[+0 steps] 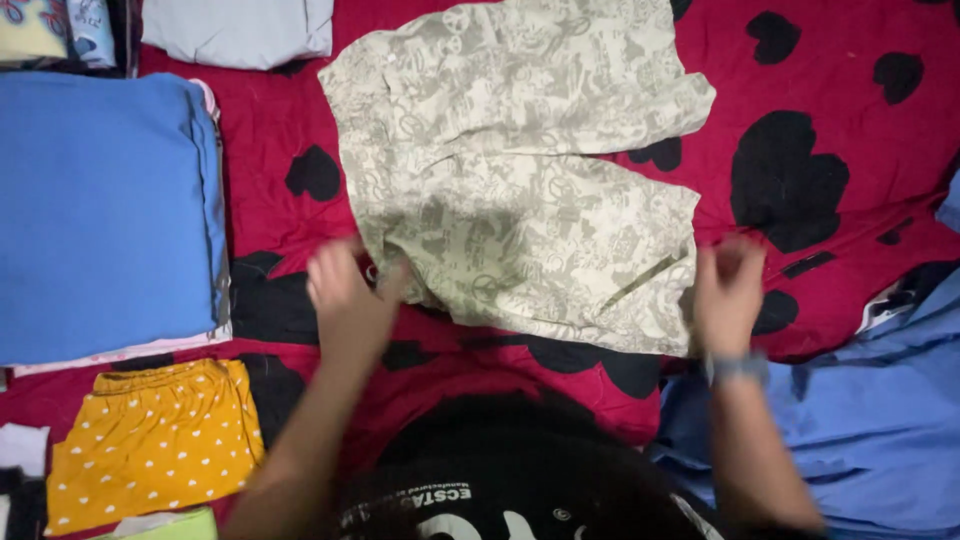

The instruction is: Folding various items of clothing on a bed and organizing them into stacks.

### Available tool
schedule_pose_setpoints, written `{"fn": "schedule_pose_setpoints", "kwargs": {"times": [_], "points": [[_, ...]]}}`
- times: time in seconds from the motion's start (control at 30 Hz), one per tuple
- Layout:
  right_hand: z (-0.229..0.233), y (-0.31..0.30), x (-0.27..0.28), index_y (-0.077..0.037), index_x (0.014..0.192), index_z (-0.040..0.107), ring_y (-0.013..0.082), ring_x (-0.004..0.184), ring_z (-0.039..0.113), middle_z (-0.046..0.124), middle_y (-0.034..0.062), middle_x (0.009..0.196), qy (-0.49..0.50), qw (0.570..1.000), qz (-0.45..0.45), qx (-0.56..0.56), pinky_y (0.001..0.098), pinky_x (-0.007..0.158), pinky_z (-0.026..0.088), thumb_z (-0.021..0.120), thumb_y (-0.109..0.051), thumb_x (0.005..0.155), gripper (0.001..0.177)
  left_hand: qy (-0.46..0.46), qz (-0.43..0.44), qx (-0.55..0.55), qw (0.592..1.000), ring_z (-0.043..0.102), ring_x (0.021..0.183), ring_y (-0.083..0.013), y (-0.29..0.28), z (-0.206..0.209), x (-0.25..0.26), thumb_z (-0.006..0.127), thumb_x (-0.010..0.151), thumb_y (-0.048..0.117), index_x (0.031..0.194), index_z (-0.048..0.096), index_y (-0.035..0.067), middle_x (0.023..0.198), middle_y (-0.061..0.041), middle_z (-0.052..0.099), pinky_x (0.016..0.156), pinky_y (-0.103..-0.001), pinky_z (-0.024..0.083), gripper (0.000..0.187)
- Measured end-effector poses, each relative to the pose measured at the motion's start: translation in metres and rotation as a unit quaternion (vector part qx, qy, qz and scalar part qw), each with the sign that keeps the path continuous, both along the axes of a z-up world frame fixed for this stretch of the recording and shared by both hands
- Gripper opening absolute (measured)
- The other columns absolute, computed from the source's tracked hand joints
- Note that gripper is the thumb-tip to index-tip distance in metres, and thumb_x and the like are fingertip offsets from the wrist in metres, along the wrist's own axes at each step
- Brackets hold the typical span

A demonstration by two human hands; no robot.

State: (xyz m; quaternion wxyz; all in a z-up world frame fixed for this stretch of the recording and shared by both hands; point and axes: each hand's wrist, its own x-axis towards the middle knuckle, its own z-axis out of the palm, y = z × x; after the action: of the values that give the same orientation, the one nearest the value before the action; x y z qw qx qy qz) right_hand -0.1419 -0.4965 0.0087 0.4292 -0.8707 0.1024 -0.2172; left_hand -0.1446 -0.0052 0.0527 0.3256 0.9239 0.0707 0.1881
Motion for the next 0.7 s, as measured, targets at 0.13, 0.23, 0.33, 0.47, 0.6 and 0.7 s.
{"fn": "schedule_pose_setpoints", "kwargs": {"times": [0.13,0.23,0.33,0.47,0.6,0.7], "points": [[0.021,0.030,-0.075,0.002,0.106,0.064,0.0195,0.093,0.060,0.063,0.0127,0.101,0.074,0.989,-0.013,-0.127,0.0351,0.085,0.049,0.070,-0.013,0.105,0.017,0.026,-0.022,0.144,0.989,0.055,0.113,-0.0379,-0.011,0.011,-0.051,0.076,0.086,0.031,0.102,0.064,0.005,0.121,-0.015,0.061,0.092,-0.051,0.043,0.033],[0.001,0.007,-0.091,0.004,0.108,0.066,0.0184,0.100,0.059,0.063,0.0082,0.104,0.048,0.994,0.098,-0.022,0.0340,0.093,0.048,0.056,-0.013,0.118,0.022,-0.020,-0.076,0.072,0.994,0.060,0.104,-0.0314,0.000,0.010,-0.039,0.074,0.092,0.025,0.099,0.069,0.008,0.109,-0.009,0.067,0.086,-0.045,0.044,0.018],[0.052,0.011,-0.091,0.003,0.111,0.072,0.0185,0.107,0.058,0.063,0.0117,0.116,0.067,0.974,0.210,0.043,0.0311,0.090,0.046,0.075,-0.012,0.097,0.021,0.019,-0.099,-0.341,0.935,0.059,0.087,-0.0097,0.035,0.013,-0.019,0.064,0.107,0.016,0.112,0.063,0.009,0.097,0.000,0.066,0.080,-0.027,0.050,0.008],[0.055,-0.022,-0.120,-0.003,0.123,0.073,0.0209,0.113,0.064,0.070,0.0111,0.125,0.151,0.924,0.048,0.349,0.0285,0.097,0.053,0.069,-0.014,0.098,0.027,0.009,-0.115,-0.401,0.909,0.060,0.085,-0.0077,0.075,0.019,-0.030,0.065,0.106,0.013,0.122,0.055,0.011,0.096,-0.001,0.068,0.078,-0.025,0.048,0.019],[0.063,0.007,-0.145,0.004,0.137,0.054,0.0241,0.120,0.060,0.059,0.0251,0.137,0.277,0.913,0.117,0.275,0.0318,0.097,0.052,0.075,-0.007,0.088,0.055,0.116,-0.137,-0.153,0.972,0.058,0.080,-0.0219,0.062,0.040,-0.060,0.072,0.088,0.019,0.133,0.056,0.016,0.094,-0.008,0.065,0.074,-0.034,0.047,0.047],[0.079,0.046,-0.156,-0.003,0.156,0.026,0.0211,0.129,0.052,0.044,0.0176,0.151,0.151,0.952,0.232,0.133,0.0351,0.100,0.048,0.079,0.000,0.068,0.103,0.108,-0.173,0.036,0.978,0.054,0.091,-0.0324,0.049,0.048,-0.075,0.077,0.077,0.020,0.133,0.061,0.019,0.098,-0.013,0.057,0.082,-0.042,0.045,0.058]]}}
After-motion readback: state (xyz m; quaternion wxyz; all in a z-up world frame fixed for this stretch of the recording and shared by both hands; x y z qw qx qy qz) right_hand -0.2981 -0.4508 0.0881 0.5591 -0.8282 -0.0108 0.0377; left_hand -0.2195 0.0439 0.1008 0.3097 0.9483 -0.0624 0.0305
